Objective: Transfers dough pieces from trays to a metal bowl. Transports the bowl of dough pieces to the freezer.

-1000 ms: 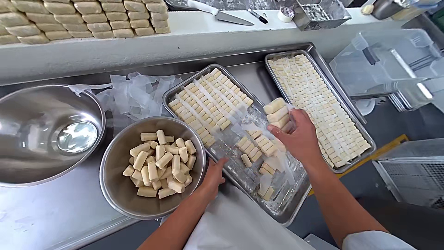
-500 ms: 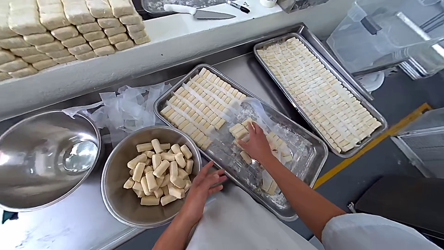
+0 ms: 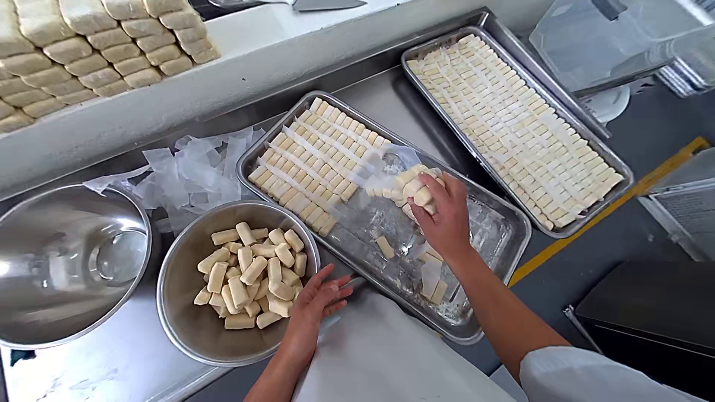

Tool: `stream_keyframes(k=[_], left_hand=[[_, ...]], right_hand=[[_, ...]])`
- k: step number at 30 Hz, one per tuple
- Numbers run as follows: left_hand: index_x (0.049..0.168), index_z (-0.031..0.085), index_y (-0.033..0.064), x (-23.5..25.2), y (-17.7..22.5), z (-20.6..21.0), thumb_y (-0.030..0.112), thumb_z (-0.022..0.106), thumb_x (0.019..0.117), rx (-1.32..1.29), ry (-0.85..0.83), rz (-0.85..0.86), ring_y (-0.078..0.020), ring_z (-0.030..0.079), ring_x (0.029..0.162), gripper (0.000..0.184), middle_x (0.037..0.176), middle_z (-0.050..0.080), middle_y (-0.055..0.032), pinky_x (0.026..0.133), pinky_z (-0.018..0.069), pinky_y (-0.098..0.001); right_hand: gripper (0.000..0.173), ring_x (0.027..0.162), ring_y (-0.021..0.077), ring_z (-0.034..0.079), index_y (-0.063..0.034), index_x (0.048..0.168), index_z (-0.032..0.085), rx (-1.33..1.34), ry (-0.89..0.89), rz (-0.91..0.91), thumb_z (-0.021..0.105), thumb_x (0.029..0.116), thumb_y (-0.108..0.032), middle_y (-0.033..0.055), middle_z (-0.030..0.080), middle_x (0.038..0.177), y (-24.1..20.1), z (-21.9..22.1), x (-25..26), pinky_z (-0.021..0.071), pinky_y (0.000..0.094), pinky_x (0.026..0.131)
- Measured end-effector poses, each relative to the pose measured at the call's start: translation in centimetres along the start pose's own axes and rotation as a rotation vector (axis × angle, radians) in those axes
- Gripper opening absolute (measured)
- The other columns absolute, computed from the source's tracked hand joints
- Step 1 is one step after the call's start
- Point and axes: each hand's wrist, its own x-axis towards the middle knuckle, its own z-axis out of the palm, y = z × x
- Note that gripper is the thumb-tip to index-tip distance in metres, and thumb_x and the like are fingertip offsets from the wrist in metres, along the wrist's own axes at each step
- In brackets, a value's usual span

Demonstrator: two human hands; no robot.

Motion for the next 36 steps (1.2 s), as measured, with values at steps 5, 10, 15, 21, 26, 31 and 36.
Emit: stream_keyframes(k=[5, 10, 15, 21, 26, 31, 36], left_hand=[[0.152, 0.036, -0.0009, 0.4, 0.1, 0.4, 0.015, 0.041, 0.1047, 0.015, -0.013, -0.020, -0.0304, 0.069, 0.114, 0.051, 0.129, 0.067, -0.0202, 0.095, 0.0586, -0.0419], [0.152, 0.037, -0.0012, 0.4, 0.4, 0.4, 0.015, 0.039, 0.1044, 0.013, 0.002, 0.003, -0.0310, 0.069, 0.114, 0.050, 0.129, 0.067, -0.0204, 0.095, 0.0583, -0.0426], [0.151, 0.038, -0.0021, 0.3, -0.2, 0.3, 0.014, 0.039, 0.1046, 0.012, -0.001, -0.012, -0.0312, 0.070, 0.113, 0.049, 0.128, 0.068, -0.0209, 0.094, 0.0588, -0.0427], [0.150, 0.040, -0.0016, 0.5, 0.1, 0.8, 0.015, 0.040, 0.1045, 0.033, -0.016, 0.008, -0.0306, 0.070, 0.112, 0.048, 0.127, 0.068, -0.0199, 0.094, 0.0590, -0.0424], [0.149, 0.041, -0.0024, 0.2, -0.4, 0.2, 0.014, 0.038, 0.1041, 0.008, 0.022, 0.014, -0.0307, 0.070, 0.112, 0.048, 0.127, 0.068, -0.0204, 0.093, 0.0593, -0.0421], [0.149, 0.039, -0.0022, 0.3, -0.6, 0.8, 0.015, 0.038, 0.1045, 0.034, 0.001, 0.002, -0.0304, 0.070, 0.111, 0.048, 0.127, 0.068, -0.0190, 0.092, 0.0595, -0.0422], [0.148, 0.041, -0.0019, 0.7, -0.5, 1.6, 0.014, 0.038, 0.1046, 0.041, -0.031, -0.011, -0.0299, 0.070, 0.111, 0.047, 0.127, 0.068, -0.0195, 0.093, 0.0592, -0.0415]], right_hand=[[0.082, 0.152, 0.0506, 0.022, -0.0126, 0.156, 0.044, -0.289, -0.370, -0.026, 0.054, 0.0948, -0.065, 0.0276, 0.033, 0.162, 7.3, 8.8, -6.0, 0.0102, 0.0774, 0.117], [0.078, 0.152, 0.0422, 0.029, -0.0097, 0.151, 0.052, -0.135, -0.379, 0.115, 0.049, 0.0973, -0.066, 0.0227, 0.038, 0.160, 6.8, 6.3, -3.3, 0.0150, 0.0655, 0.124], [0.073, 0.137, 0.0500, 0.046, -0.0048, 0.156, 0.040, -0.160, -0.475, 0.265, 0.068, 0.0970, -0.037, 0.0308, 0.048, 0.148, 9.3, 6.9, -0.2, 0.0414, 0.0645, 0.108], [0.046, 0.125, 0.0429, 0.058, -0.0045, 0.140, 0.061, -0.052, -0.375, 0.179, 0.063, 0.1009, -0.029, 0.0226, 0.062, 0.134, 8.7, 3.6, 1.8, 0.0510, 0.0600, 0.098], [0.050, 0.135, 0.0418, 0.051, -0.0057, 0.143, 0.059, -0.137, -0.168, 0.154, 0.050, 0.1048, -0.037, 0.0224, 0.054, 0.146, 9.4, -0.9, -0.3, 0.0414, 0.0608, 0.110], [0.099, 0.144, 0.0485, 0.040, 0.0050, 0.162, 0.006, -0.069, -0.300, 0.319, 0.064, 0.0981, -0.043, 0.0352, 0.036, 0.156, 14.8, 2.4, -6.5, 0.0279, 0.0622, 0.120], [0.127, 0.136, 0.0437, 0.051, -0.0056, 0.164, 0.002, 0.130, -0.302, 0.568, 0.088, 0.0781, -0.044, 0.0239, 0.045, 0.155, 14.2, -0.9, -5.8, 0.0439, 0.0651, 0.108]])
